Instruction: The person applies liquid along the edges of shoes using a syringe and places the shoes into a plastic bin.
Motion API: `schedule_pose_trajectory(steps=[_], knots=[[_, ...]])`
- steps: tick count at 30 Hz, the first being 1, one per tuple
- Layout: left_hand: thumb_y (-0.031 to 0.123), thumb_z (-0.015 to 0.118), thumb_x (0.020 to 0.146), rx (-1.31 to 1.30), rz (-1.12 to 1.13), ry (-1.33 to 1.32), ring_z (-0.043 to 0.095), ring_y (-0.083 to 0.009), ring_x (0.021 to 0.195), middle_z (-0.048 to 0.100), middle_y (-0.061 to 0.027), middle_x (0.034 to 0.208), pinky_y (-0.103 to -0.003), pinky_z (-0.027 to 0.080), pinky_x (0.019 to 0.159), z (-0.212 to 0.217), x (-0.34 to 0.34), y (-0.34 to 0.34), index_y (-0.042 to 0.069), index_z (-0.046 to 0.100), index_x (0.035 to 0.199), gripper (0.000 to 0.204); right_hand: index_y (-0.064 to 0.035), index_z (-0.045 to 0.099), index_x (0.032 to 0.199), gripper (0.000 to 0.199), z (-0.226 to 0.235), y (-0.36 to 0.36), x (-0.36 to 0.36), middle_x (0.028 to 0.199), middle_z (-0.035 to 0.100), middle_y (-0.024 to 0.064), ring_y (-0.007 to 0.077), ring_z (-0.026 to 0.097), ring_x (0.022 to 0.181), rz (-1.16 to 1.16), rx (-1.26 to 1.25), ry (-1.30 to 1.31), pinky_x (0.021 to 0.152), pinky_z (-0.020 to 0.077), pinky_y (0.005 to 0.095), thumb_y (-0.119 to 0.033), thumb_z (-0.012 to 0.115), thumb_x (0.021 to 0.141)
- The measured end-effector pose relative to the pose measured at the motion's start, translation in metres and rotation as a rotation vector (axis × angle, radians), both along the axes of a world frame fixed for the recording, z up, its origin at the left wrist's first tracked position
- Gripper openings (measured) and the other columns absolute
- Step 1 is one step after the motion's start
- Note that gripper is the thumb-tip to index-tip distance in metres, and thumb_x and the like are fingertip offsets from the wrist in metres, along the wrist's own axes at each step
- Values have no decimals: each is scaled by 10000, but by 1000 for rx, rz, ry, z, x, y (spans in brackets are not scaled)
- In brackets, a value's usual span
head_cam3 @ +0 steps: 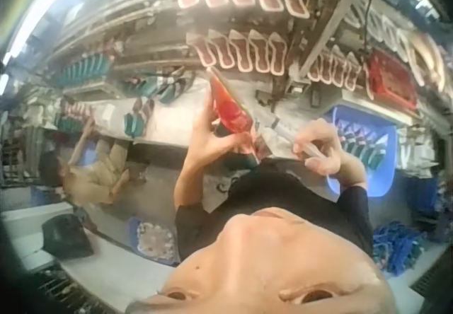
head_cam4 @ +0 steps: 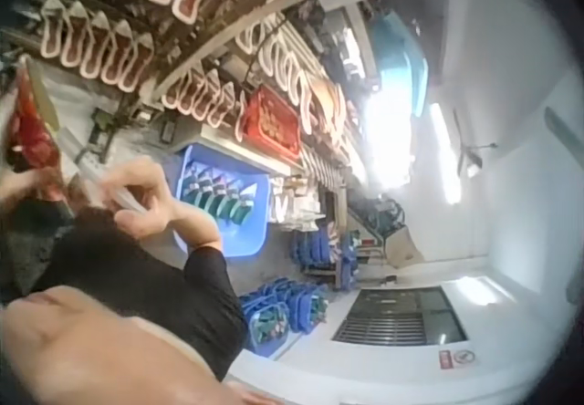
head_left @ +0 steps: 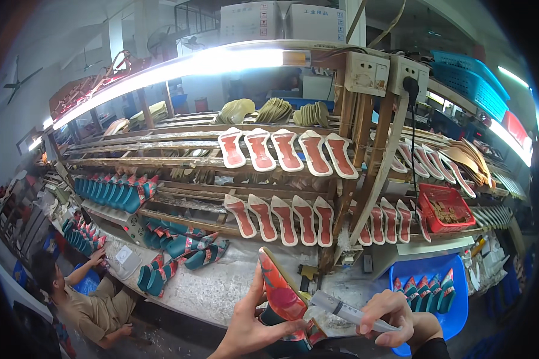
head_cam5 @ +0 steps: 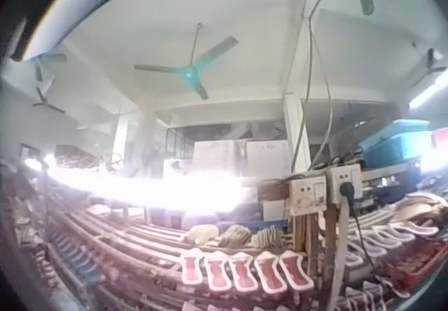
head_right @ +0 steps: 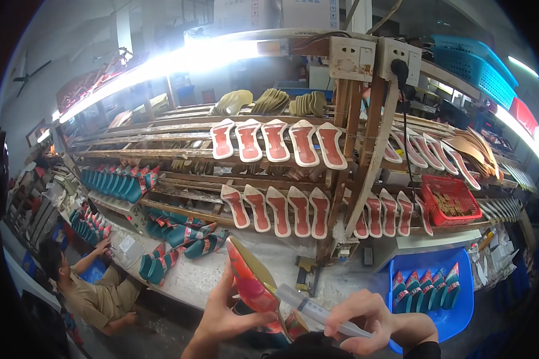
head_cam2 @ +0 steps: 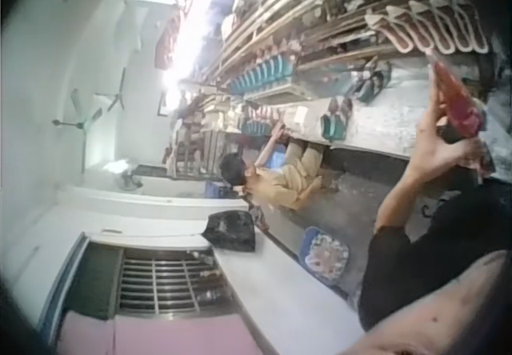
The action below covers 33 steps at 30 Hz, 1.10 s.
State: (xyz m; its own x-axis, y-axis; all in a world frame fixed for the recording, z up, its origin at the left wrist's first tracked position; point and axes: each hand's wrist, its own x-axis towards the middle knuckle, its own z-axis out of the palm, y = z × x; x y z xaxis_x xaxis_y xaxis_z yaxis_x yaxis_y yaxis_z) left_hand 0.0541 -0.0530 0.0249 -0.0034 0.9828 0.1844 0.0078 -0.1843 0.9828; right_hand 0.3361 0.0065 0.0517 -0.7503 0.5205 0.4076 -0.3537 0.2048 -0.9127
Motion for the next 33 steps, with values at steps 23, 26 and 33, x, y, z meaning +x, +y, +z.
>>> schedule_pose_trajectory(steps=[23,26,33], knots=[[143,912,636,-77,24,-506,539,-243,1254,549,-130,1330,-389,398,1095,-7,-18,1,-36,339,1485,1040,77,692,1064,347,-7,2,-14,890,720,138,192,641,569,153,7,43,508,479,290,-35,724,737],[150,902,676,-68,6,-527,530,-251,1273,542,-143,1348,-396,394,1104,-11,-22,0,-28,325,1499,1021,69,692,1070,354,-9,-1,-14,893,722,135,194,645,572,141,-4,27,510,484,288,-38,724,734],[151,872,726,-6,59,-551,535,-246,1268,553,-144,1343,-388,397,1103,-11,-28,1,-27,351,1483,936,57,693,1077,365,-12,-1,-17,892,725,131,203,652,580,134,6,-12,522,499,289,-50,726,729]])
